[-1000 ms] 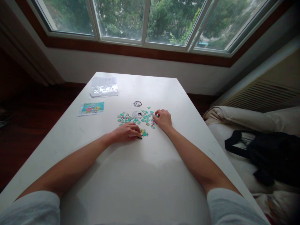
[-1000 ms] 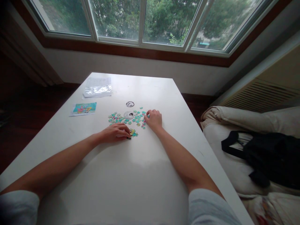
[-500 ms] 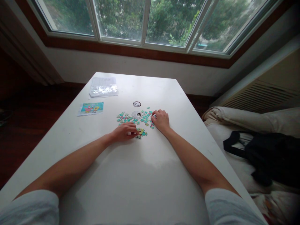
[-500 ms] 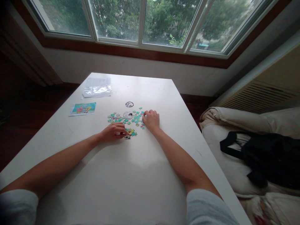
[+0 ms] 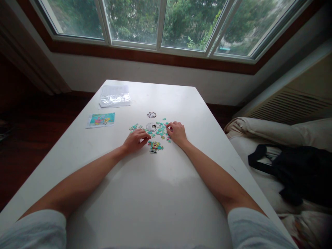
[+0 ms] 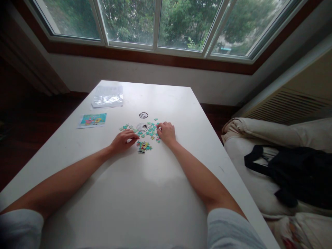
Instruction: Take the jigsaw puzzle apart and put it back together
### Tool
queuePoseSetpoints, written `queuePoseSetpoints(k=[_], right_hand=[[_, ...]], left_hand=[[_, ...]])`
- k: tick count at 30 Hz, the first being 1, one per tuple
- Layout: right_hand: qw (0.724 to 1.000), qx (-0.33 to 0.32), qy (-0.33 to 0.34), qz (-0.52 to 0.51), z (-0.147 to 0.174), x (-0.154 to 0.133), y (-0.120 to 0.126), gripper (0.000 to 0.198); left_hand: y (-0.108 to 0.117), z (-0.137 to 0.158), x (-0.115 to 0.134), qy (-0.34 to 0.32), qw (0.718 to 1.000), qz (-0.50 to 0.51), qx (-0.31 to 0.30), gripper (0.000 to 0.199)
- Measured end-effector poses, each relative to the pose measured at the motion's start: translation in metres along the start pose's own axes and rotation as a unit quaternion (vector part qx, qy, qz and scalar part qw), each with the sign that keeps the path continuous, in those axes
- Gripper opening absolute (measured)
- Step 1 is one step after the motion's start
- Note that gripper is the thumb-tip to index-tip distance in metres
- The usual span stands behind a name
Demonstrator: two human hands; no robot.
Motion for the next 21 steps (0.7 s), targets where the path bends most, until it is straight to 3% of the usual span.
queuePoseSetpoints(k=[6, 12, 21], right_hand=[[1.000, 0.010, -0.006, -0.017, -0.001, 0.003, -0.002, 0.017], [1.000, 0.014, 0.003, -0.027, 0.000, 0.000, 0.001, 0.020], [0.995, -0.030, 0.091, -0.014, 0.000, -0.003, -0.005, 0.031]], left_hand=[[-0.003, 0.001, -0.002, -0.006, 1.000, -0.003, -0.020, 0.022], [-0.002, 0.000, 0.006, -0.049, 0.995, -0.028, -0.078, 0.021], [-0.001, 0.000, 0.011, -0.069, 0.993, -0.024, -0.094, 0.024]])
Point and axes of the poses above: each hand's wrist, its own z-axis away from the middle knuckle, its own y-axis out of the back of the hand, x = y × z, the point moved 2 cm from there along -z, towards the middle knuckle, and after that the axes turned 8 degrees about -x, right-handed, at the moved point
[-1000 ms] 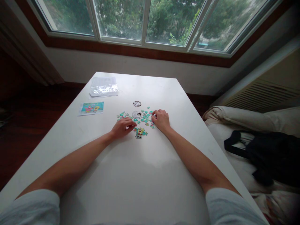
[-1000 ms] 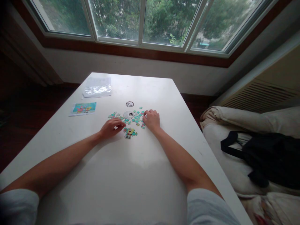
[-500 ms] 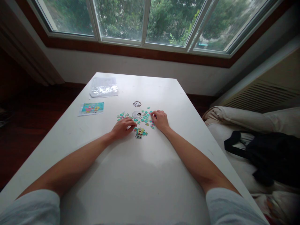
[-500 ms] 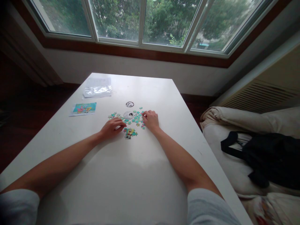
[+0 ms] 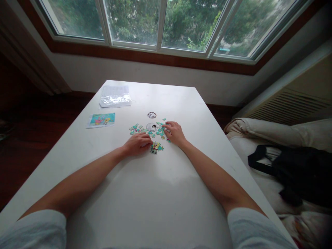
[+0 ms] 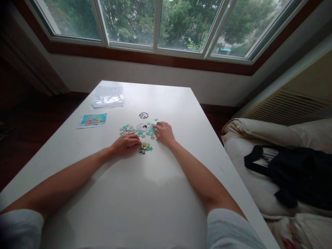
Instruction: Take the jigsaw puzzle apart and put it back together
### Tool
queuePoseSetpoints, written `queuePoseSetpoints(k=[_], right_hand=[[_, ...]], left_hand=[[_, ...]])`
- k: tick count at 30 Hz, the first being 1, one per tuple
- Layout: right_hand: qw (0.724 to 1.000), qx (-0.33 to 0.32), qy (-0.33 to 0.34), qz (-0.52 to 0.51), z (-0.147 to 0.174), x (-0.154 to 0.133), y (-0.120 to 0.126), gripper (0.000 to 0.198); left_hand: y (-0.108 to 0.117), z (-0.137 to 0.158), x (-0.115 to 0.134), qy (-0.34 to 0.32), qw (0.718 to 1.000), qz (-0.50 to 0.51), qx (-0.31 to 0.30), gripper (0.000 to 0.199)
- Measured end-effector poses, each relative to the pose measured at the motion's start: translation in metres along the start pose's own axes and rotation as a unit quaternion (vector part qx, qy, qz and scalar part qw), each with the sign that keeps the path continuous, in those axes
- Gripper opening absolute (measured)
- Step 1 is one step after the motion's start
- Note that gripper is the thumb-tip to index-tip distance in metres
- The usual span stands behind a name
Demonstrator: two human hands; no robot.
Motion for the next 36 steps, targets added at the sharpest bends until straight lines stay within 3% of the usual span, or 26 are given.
queuePoseSetpoints(k=[7, 13, 18, 36], right_hand=[[1.000, 0.015, 0.023, -0.011, -0.001, 0.000, -0.001, 0.035], [0.995, 0.054, -0.079, -0.018, 0.001, 0.005, 0.006, 0.021], [0.994, 0.061, -0.095, -0.006, 0.002, 0.005, 0.007, 0.012], [0.991, 0.014, -0.135, -0.008, -0.001, 0.010, 0.014, 0.019]], left_hand=[[0.002, 0.001, 0.003, -0.018, 0.999, 0.034, -0.022, 0.022], [0.002, 0.002, 0.003, -0.019, 0.998, 0.041, -0.039, 0.021], [0.002, 0.002, 0.004, -0.024, 0.998, 0.017, -0.060, 0.022], [0.001, 0.002, 0.004, -0.018, 0.997, 0.012, -0.075, 0.024]])
Point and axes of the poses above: each hand's wrist, its own z-axis away from the middle knuckle, its own y-axis out of the back of the hand, x = y × z, the point moved 2 cm from there along -z, towards the middle knuckle, and after that the axes turned 8 degrees about -x, right-handed, at the moved point
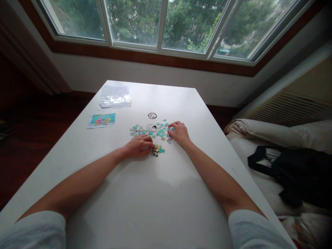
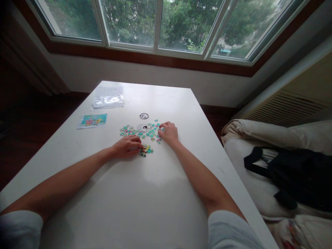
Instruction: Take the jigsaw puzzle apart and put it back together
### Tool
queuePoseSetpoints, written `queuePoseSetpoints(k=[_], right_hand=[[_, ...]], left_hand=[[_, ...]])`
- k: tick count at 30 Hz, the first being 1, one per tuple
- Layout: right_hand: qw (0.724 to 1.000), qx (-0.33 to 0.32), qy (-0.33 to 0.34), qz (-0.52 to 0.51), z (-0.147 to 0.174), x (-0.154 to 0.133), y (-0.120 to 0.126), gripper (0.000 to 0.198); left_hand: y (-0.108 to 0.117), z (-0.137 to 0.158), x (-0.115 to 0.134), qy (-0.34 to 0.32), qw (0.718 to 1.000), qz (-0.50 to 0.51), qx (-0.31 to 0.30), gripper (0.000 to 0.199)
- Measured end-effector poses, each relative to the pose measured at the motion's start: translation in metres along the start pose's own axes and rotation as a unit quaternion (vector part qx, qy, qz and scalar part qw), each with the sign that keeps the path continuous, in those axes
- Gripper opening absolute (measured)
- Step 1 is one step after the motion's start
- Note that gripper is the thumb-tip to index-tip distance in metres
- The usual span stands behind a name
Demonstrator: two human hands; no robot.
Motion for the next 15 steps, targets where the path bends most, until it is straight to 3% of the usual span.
queuePoseSetpoints(k=[11, 15], right_hand=[[0.996, -0.079, -0.028, 0.035, -0.011, 0.003, 0.004, 0.016], [0.996, -0.078, -0.030, 0.035, -0.013, 0.010, 0.007, 0.017]], left_hand=[[-0.001, -0.001, 0.001, -0.002, 1.000, -0.003, 0.000, 0.023], [0.000, -0.001, 0.001, 0.000, 1.000, -0.005, -0.002, 0.023]])
Point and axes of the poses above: each hand's wrist, its own z-axis away from the middle knuckle, its own y-axis out of the back of the hand, x = y × z, the point moved 2 cm from there along -z, towards the middle knuckle, and after that the axes turned 8 degrees about -x, right-handed, at the moved point
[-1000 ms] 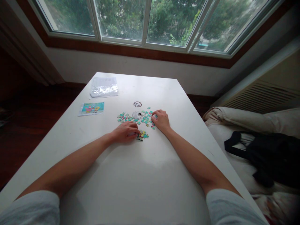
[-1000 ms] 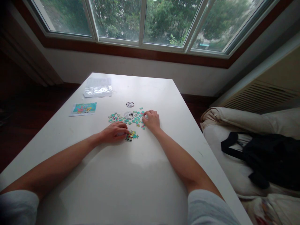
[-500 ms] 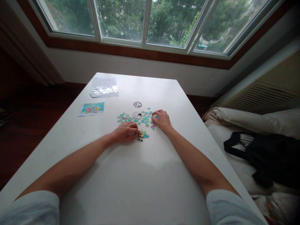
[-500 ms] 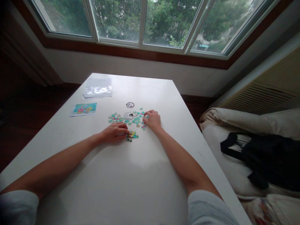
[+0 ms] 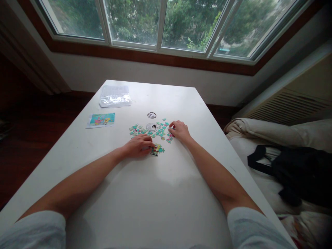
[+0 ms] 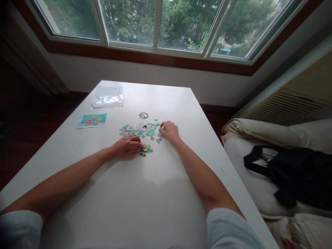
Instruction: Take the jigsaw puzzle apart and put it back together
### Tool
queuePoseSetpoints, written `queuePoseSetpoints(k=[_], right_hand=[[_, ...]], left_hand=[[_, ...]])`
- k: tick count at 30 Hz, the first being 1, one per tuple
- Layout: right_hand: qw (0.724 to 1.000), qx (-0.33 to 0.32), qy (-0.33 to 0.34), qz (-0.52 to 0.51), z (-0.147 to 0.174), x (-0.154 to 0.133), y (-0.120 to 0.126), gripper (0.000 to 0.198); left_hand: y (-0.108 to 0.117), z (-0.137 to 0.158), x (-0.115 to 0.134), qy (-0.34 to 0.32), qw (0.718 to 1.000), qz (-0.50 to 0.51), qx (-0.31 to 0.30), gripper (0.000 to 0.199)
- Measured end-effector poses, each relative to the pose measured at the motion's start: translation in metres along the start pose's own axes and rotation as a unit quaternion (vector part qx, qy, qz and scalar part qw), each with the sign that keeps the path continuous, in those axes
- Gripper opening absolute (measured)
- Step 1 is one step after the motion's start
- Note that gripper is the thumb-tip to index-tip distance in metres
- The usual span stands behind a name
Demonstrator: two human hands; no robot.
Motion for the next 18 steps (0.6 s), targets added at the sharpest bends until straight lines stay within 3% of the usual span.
queuePoseSetpoints(k=[10, 18], right_hand=[[0.999, 0.017, 0.031, 0.037, 0.005, 0.000, 0.006, 0.016], [0.995, -0.020, 0.058, 0.080, 0.005, -0.005, 0.013, 0.018]], left_hand=[[-0.002, 0.000, -0.001, 0.004, 1.000, 0.002, 0.001, 0.022], [0.000, 0.000, 0.000, 0.004, 1.000, -0.003, 0.006, 0.023]])
Point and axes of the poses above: each hand's wrist, its own z-axis away from the middle knuckle, its own y-axis out of the back of the hand, x = y × z, the point moved 2 cm from there along -z, towards the middle knuckle, and after that the axes turned 8 degrees about -x, right-handed, at the moved point
